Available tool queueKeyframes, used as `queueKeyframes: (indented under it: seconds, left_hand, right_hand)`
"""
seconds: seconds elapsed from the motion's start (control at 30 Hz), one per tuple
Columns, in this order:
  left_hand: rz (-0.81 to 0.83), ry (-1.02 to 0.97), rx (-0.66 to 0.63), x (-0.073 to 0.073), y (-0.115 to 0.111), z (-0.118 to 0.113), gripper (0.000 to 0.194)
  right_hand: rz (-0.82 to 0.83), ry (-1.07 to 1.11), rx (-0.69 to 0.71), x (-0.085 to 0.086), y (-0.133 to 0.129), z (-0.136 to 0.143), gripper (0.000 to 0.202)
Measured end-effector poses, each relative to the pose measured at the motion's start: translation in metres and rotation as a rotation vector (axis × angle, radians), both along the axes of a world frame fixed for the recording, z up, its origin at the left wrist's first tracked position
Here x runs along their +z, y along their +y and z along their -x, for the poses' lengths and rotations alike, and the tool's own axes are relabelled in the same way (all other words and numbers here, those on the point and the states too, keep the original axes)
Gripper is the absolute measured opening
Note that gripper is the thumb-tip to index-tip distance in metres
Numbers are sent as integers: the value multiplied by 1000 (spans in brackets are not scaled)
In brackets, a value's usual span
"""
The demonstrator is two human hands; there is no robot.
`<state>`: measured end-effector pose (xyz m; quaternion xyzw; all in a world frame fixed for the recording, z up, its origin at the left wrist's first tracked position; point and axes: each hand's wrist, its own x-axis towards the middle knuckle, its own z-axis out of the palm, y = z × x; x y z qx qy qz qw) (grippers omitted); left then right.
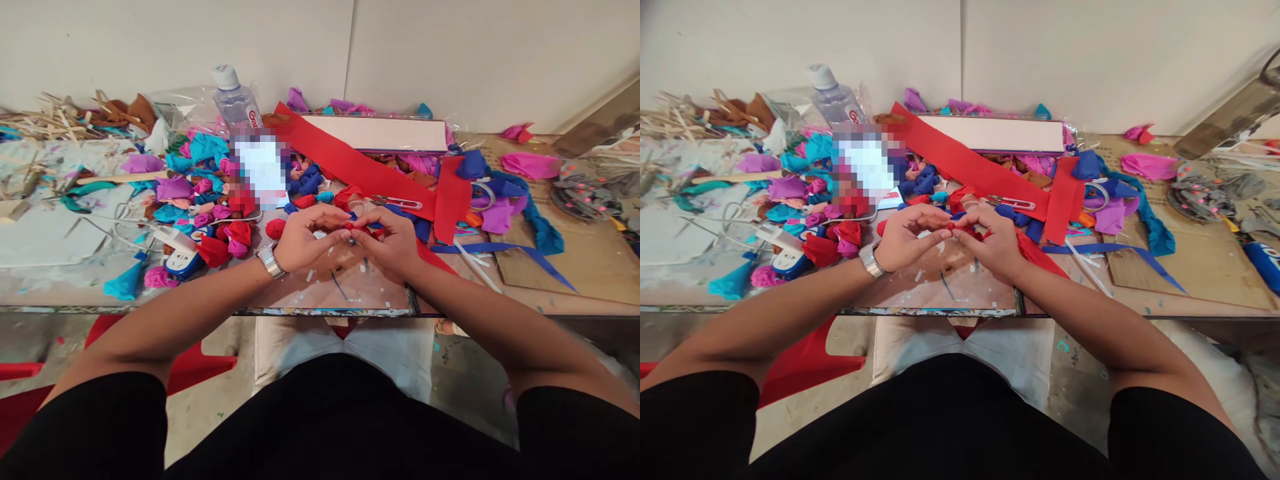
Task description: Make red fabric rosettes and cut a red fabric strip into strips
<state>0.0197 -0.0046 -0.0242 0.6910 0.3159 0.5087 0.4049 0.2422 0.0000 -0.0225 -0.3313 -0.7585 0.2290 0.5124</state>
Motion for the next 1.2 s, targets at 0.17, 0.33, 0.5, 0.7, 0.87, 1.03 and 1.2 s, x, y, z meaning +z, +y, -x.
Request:
queueKeyframes:
  seconds: [0.17, 0.33, 0.5, 0.7, 0.87, 1.03, 1.2]
  left_hand:
    - [9, -34, -18, 1, 1, 0, 34]
    - [56, -56, -13, -1, 4, -1, 38]
    - [102, -74, -33, 1, 6, 0, 35]
    - [154, -73, -79, 4, 5, 1, 33]
    - [206, -121, -103, 5, 6, 0, 35]
    - [286, -171, -115, 5, 8, 0, 36]
    - [274, -119, -82, 4, 7, 2, 34]
  right_hand:
    - [-4, 13, 42, 0, 0, -1, 21]
    - [-65, -20, 65, 3, 2, -2, 23]
    - [-109, -50, 56, 5, 2, 0, 24]
    - [-44, -25, 45, 2, 2, -1, 21]
    - [-40, -13, 68, 2, 2, -2, 19]
    - [-151, -112, 73, 0, 6, -5, 26]
    - [-200, -126, 48, -2, 6, -5, 15]
